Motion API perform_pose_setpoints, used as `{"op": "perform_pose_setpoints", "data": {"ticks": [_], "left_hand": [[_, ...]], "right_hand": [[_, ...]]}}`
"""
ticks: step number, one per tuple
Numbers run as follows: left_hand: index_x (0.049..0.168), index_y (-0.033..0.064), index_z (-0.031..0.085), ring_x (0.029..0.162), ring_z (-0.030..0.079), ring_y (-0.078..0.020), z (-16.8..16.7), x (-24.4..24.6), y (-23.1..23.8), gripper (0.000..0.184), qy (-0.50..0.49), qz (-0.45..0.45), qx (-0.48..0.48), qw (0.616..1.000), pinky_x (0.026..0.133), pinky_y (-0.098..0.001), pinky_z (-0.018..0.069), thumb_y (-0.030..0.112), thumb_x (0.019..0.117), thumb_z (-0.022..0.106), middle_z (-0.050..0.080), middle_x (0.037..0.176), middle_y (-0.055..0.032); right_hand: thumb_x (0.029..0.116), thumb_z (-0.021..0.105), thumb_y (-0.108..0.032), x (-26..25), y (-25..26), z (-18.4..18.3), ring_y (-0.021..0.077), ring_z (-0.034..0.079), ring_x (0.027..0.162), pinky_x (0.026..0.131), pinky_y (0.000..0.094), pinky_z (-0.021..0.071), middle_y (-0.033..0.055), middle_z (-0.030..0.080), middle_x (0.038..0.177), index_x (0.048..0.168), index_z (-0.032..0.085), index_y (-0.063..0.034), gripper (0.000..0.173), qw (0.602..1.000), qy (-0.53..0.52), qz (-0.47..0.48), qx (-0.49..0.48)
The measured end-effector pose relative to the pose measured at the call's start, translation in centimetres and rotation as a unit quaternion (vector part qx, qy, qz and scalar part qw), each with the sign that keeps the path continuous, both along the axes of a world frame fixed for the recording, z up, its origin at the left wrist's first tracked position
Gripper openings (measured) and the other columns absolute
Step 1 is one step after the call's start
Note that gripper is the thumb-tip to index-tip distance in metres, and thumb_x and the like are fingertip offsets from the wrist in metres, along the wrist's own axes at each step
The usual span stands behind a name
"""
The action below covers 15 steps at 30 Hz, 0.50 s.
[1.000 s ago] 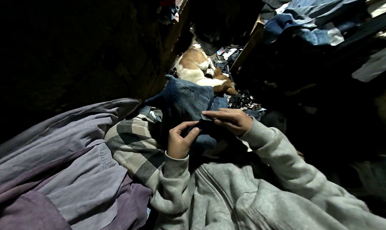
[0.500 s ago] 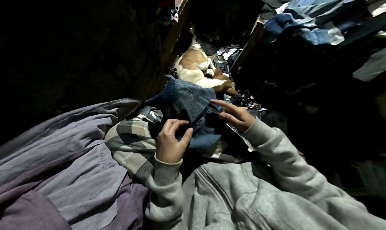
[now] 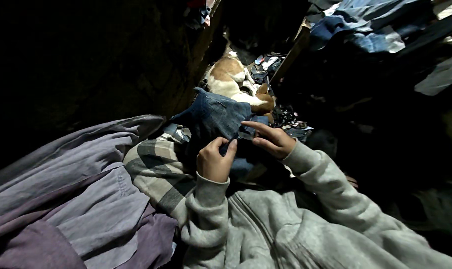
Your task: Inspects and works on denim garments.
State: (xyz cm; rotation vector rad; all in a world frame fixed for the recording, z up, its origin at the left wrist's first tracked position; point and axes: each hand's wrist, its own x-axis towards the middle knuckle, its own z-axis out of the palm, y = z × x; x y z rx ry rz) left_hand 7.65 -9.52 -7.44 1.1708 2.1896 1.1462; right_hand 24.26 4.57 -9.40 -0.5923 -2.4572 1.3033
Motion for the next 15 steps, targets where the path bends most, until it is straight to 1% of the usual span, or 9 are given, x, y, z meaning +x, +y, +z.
{"op": "perform_pose_setpoints", "data": {"ticks": [4,7,9,11,12,13,14,15], "left_hand": [[0.089,0.0061,0.076,0.075,0.067,-0.0075,-0.02,-0.17,-0.09,0.017,-0.075,0.000,0.001,0.997,0.073,-0.0306,0.0536,0.022,0.0879,0.072,0.073,0.081,-0.0033],[0.090,0.0033,0.077,0.079,0.066,-0.0045,-0.54,0.01,-0.08,0.014,-0.088,0.011,0.060,0.994,0.076,-0.0241,0.0533,0.016,0.0859,0.074,0.072,0.085,-0.0038],[0.093,0.0018,0.077,0.081,0.066,-0.0018,-0.72,0.21,0.01,0.012,-0.108,0.014,0.092,0.990,0.076,-0.0192,0.0536,0.012,0.0860,0.074,0.073,0.089,-0.0045],[0.095,0.0005,0.078,0.082,0.066,0.0000,-0.71,0.36,0.05,0.012,-0.143,0.009,0.112,0.983,0.078,-0.0164,0.0537,0.007,0.0858,0.073,0.072,0.090,-0.0048],[0.096,0.0004,0.078,0.083,0.066,0.0001,-0.69,0.40,0.04,0.013,-0.161,0.005,0.116,0.980,0.078,-0.0164,0.0541,0.006,0.0855,0.073,0.072,0.090,-0.0045],[0.096,0.0003,0.078,0.083,0.066,0.0001,-0.67,0.42,0.02,0.013,-0.175,0.001,0.118,0.978,0.078,-0.0167,0.0546,0.005,0.0851,0.073,0.073,0.090,-0.0044],[0.096,-0.0002,0.078,0.082,0.066,0.0002,-0.62,0.42,0.01,0.014,-0.187,-0.003,0.117,0.975,0.077,-0.0167,0.0547,0.005,0.0847,0.072,0.073,0.090,-0.0044],[0.096,-0.0008,0.078,0.082,0.066,0.0008,-0.54,0.41,0.00,0.014,-0.195,-0.006,0.116,0.974,0.077,-0.0162,0.0544,0.004,0.0843,0.072,0.072,0.089,-0.0042]], "right_hand": [[0.1054,0.048,-0.037,0.07,0.03,-0.11,0.0074,0.051,0.062,0.063,0.0283,0.0488,0.0017,0.058,0.072,0.147,0.053,-0.0071,0.051,1.000,0.005,0.003,-0.002],[0.1049,0.049,-0.038,0.13,0.00,0.04,0.0080,0.053,0.063,0.064,0.0291,0.0497,0.0034,0.061,0.074,0.147,0.053,-0.0087,0.052,1.000,0.000,0.016,-0.006],[0.1047,0.049,-0.041,0.14,-0.02,0.07,0.0092,0.054,0.066,0.066,0.0305,0.0506,0.0057,0.063,0.078,0.147,0.054,-0.0094,0.052,1.000,0.003,0.023,0.001],[0.1044,0.050,-0.042,0.14,-0.05,0.22,0.0113,0.060,0.072,0.071,0.0328,0.0532,0.0093,0.069,0.088,0.145,0.056,-0.0088,0.053,0.999,0.013,0.034,0.011],[0.1044,0.050,-0.041,0.13,-0.06,0.40,0.0125,0.063,0.078,0.075,0.0343,0.0544,0.0113,0.072,0.098,0.144,0.057,-0.0080,0.052,0.999,0.016,0.042,0.013],[0.1045,0.050,-0.039,0.11,-0.09,0.54,0.0130,0.064,0.082,0.078,0.0346,0.0547,0.0122,0.072,0.105,0.143,0.058,-0.0073,0.051,0.998,0.021,0.050,0.016],[0.1051,0.049,-0.038,0.11,-0.07,0.68,0.0143,0.067,0.090,0.083,0.0361,0.0555,0.0126,0.072,0.116,0.143,0.058,-0.0078,0.050,0.998,0.021,0.061,0.023],[0.1056,0.049,-0.038,0.11,-0.07,0.75,0.0160,0.069,0.096,0.087,0.0378,0.0560,0.0125,0.071,0.122,0.143,0.059,-0.0088,0.049,0.997,0.022,0.069,0.029]]}}
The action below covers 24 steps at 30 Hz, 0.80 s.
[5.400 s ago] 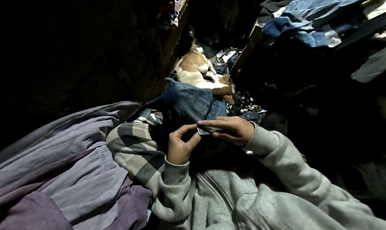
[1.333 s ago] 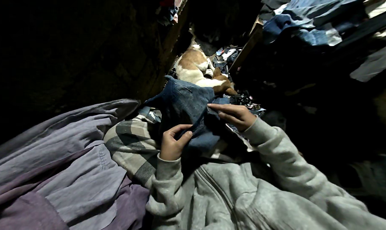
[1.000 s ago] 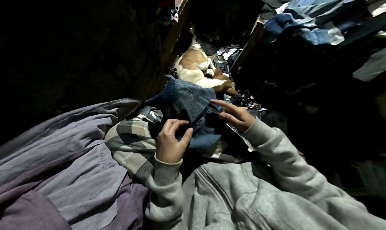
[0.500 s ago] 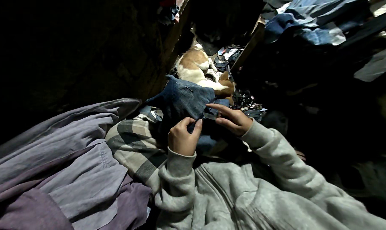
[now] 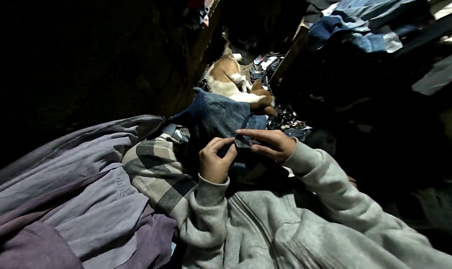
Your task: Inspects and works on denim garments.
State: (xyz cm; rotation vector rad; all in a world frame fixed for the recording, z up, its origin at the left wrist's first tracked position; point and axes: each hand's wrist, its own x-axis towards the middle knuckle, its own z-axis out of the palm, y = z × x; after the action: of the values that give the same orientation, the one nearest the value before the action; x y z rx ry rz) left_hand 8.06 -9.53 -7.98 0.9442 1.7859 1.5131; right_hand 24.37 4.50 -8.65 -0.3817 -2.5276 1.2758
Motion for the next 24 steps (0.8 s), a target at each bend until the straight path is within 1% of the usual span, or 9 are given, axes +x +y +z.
{"op": "perform_pose_setpoints", "data": {"ticks": [1,4,9,11,14,17,20,22,24], "left_hand": [[0.095,-0.0011,0.077,0.082,0.066,0.0015,0.1,0.0,0.0,0.014,-0.008,-0.002,-0.001,1.000,0.077,-0.0156,0.0542,0.003,0.0840,0.071,0.072,0.089,-0.0038],[0.094,-0.0022,0.077,0.079,0.065,0.0025,0.3,-0.1,0.0,0.012,-0.032,-0.002,0.000,0.999,0.074,-0.0148,0.0544,0.002,0.0835,0.071,0.072,0.087,-0.0030],[0.095,-0.0024,0.076,0.078,0.067,0.0016,0.5,-0.2,0.0,0.013,-0.088,-0.005,-0.001,0.996,0.074,-0.0163,0.0564,-0.001,0.0834,0.070,0.072,0.086,-0.0022],[0.094,-0.0027,0.076,0.077,0.067,0.0015,0.6,-0.1,-0.1,0.013,-0.104,-0.005,0.002,0.995,0.074,-0.0166,0.0566,-0.002,0.0834,0.069,0.073,0.086,-0.0022],[0.094,-0.0033,0.076,0.079,0.067,0.0013,0.5,-0.2,-0.1,0.012,-0.099,-0.011,0.008,0.995,0.076,-0.0166,0.0567,-0.002,0.0831,0.069,0.073,0.086,-0.0026],[0.093,-0.0028,0.076,0.078,0.067,0.0015,0.3,-0.3,-0.2,0.012,-0.080,-0.015,0.010,0.997,0.076,-0.0164,0.0566,0.000,0.0824,0.071,0.073,0.085,-0.0020],[0.091,-0.0020,0.076,0.078,0.066,0.0025,0.3,-0.3,-0.2,0.010,-0.082,-0.020,0.011,0.996,0.075,-0.0156,0.0558,0.000,0.0825,0.070,0.072,0.084,-0.0008],[0.092,-0.0028,0.075,0.078,0.067,0.0027,0.3,-0.2,-0.2,0.011,-0.094,-0.022,0.009,0.995,0.076,-0.0156,0.0559,-0.001,0.0830,0.069,0.073,0.085,-0.0014],[0.097,-0.0044,0.075,0.080,0.067,0.0025,0.5,-0.3,-0.3,0.015,-0.108,-0.025,-0.006,0.994,0.077,-0.0158,0.0559,-0.001,0.0844,0.068,0.073,0.087,-0.0027]], "right_hand": [[0.1059,0.048,-0.038,0.0,0.0,0.0,0.0171,0.070,0.097,0.086,0.0390,0.0564,0.0121,0.071,0.123,0.142,0.060,-0.0101,0.047,1.000,0.003,0.003,0.006],[0.1052,0.050,-0.036,-0.1,0.0,-0.1,0.0177,0.067,0.084,0.077,0.0393,0.0560,0.0127,0.073,0.112,0.139,0.063,-0.0114,0.044,1.000,0.014,0.004,0.021],[0.1056,0.050,-0.035,0.0,-0.1,0.2,0.0179,0.069,0.089,0.081,0.0379,0.0566,0.0129,0.072,0.118,0.139,0.063,-0.0099,0.043,0.999,0.015,0.016,0.024],[0.1047,0.052,-0.033,0.0,-0.1,0.1,0.0187,0.067,0.083,0.076,0.0384,0.0567,0.0136,0.073,0.109,0.137,0.065,-0.0103,0.042,0.999,0.018,0.014,0.028],[0.1024,0.056,-0.028,-0.1,-0.4,0.2,0.0194,0.062,0.068,0.064,0.0384,0.0540,0.0127,0.069,0.089,0.134,0.069,-0.0125,0.037,0.999,0.018,0.002,0.051],[0.1010,0.058,-0.025,-0.2,-0.6,0.2,0.0201,0.060,0.062,0.056,0.0376,0.0517,0.0114,0.065,0.080,0.130,0.072,-0.0165,0.033,0.995,0.027,-0.012,0.093],[0.1000,0.059,-0.022,-0.4,-0.8,0.1,0.0203,0.060,0.060,0.054,0.0369,0.0512,0.0108,0.064,0.077,0.129,0.073,-0.0205,0.032,0.990,0.040,-0.032,0.129],[0.1007,0.057,-0.022,-0.4,-0.7,-0.3,0.0197,0.059,0.061,0.054,0.0363,0.0510,0.0102,0.063,0.077,0.129,0.073,-0.0192,0.033,0.990,0.047,-0.048,0.126],[0.1018,0.055,-0.022,-0.3,-0.2,-0.9,0.0198,0.060,0.063,0.058,0.0379,0.0525,0.0101,0.065,0.080,0.130,0.072,-0.0170,0.034,0.991,0.050,-0.069,0.104]]}}
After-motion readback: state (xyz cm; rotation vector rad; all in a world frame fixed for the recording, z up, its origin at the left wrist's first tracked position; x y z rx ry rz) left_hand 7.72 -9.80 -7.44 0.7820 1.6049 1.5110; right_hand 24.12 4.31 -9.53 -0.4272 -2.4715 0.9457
